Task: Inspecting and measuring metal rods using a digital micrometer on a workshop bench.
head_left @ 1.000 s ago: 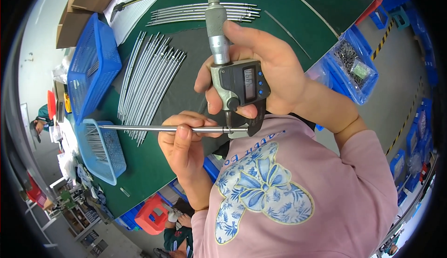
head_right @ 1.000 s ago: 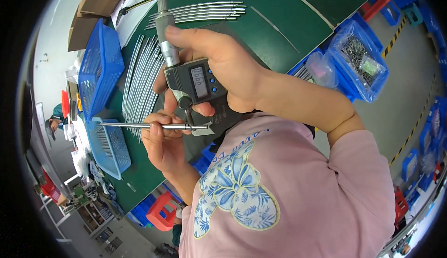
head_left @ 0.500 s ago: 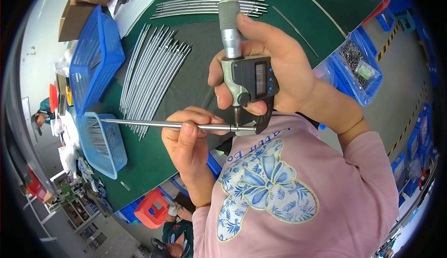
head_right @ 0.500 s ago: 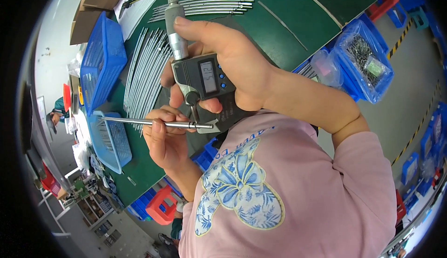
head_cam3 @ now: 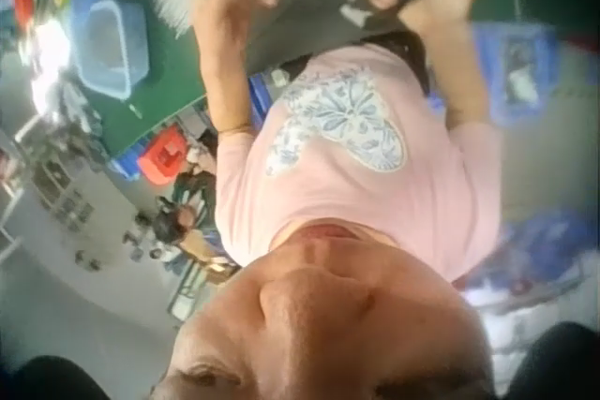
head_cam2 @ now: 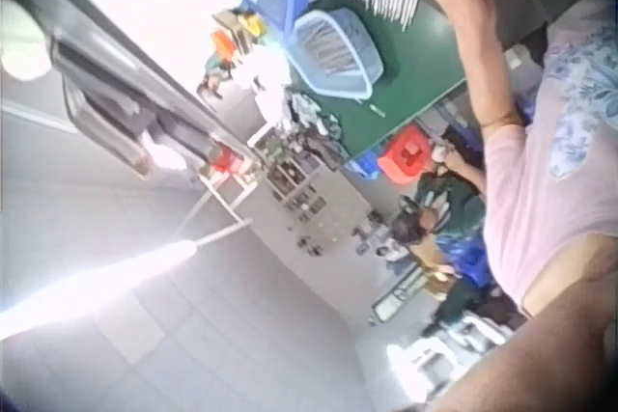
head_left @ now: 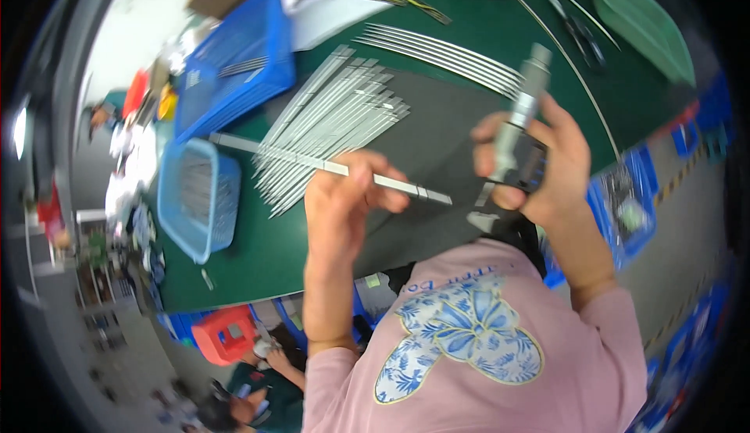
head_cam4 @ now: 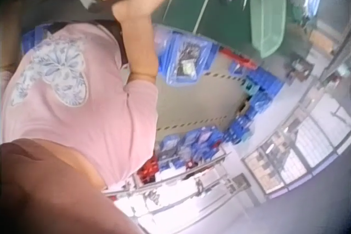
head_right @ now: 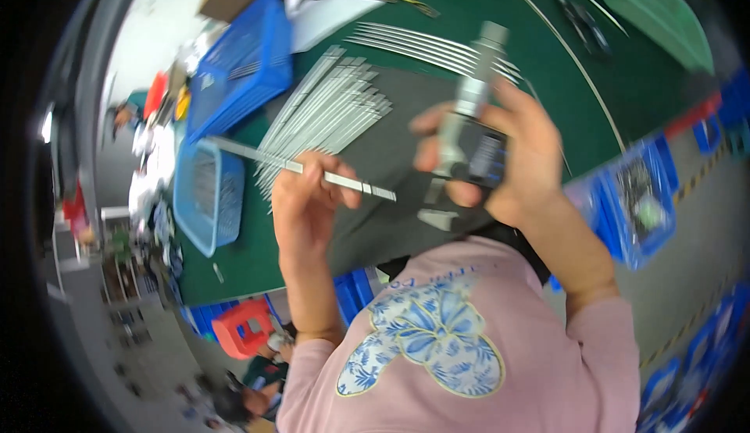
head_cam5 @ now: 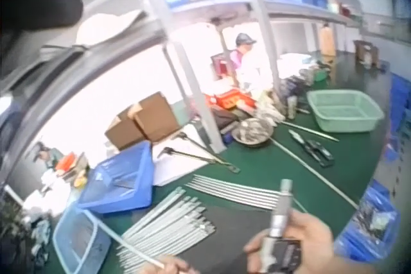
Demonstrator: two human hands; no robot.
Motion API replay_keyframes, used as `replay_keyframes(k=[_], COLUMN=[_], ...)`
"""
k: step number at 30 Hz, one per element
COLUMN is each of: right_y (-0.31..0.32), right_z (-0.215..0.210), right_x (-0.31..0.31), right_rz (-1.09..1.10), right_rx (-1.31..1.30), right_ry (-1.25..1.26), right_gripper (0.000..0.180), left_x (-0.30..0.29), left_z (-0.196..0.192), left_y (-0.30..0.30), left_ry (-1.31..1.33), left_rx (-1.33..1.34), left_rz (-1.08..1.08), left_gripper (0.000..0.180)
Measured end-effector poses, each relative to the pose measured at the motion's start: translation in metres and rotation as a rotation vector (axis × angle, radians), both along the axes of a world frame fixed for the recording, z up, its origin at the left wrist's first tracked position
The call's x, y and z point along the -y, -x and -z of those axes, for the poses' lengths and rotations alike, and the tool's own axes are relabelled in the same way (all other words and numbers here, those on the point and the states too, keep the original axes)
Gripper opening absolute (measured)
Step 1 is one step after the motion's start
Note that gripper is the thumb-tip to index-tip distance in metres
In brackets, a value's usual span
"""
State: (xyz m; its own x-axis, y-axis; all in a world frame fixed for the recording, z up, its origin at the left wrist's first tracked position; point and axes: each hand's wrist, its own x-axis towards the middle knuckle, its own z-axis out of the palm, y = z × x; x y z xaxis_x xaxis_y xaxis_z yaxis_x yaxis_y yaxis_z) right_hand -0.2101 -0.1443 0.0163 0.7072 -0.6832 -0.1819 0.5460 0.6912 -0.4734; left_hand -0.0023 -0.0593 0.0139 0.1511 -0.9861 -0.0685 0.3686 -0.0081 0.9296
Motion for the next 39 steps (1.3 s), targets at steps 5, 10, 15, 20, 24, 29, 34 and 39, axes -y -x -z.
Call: replay_keyframes(k=[5, 10, 15, 20, 24, 29, 34, 39], right_y=[0.021, 0.036, 0.055, 0.064, 0.067, 0.059, 0.072, 0.081], right_z=[0.008, 0.017, 0.019, 0.022, 0.032, 0.037, 0.040, 0.046], right_x=[-0.001, -0.006, -0.009, -0.009, -0.005, -0.001, -0.008, -0.004], right_rz=[0.199, 0.244, 0.382, 0.474, 0.445, 0.371, 0.413, 0.476], right_rx=[-0.083, -0.071, -0.138, -0.152, -0.091, 0.001, 0.031, -0.031], right_ry=[-0.001, 0.011, -0.002, -0.013, -0.009, -0.018, 0.033, 0.068], right_gripper=[0.062, 0.059, 0.059, 0.059, 0.060, 0.058, 0.059, 0.056], left_x=[0.084, 0.166, 0.194, 0.194, 0.171, 0.164, 0.166, 0.169], left_z=[-0.024, -0.008, 0.025, 0.026, 0.006, 0.038, 0.053, 0.058], left_y=[-0.116, -0.218, -0.270, -0.251, -0.136, -0.018, 0.011, 0.032], left_ry=[-0.100, -0.405, -0.665, -0.756, -0.089, -0.564, -0.027, 0.746], left_rx=[0.033, 0.292, 0.718, 1.710, 1.809, 0.806, 1.624, 2.024], left_rz=[-0.325, -0.737, -0.637, -0.340, -0.524, 0.305, 0.068, 0.265], left_gripper=[0.019, 0.006, 0.015, 0.022, 0.024, 0.034, 0.012, 0.009])
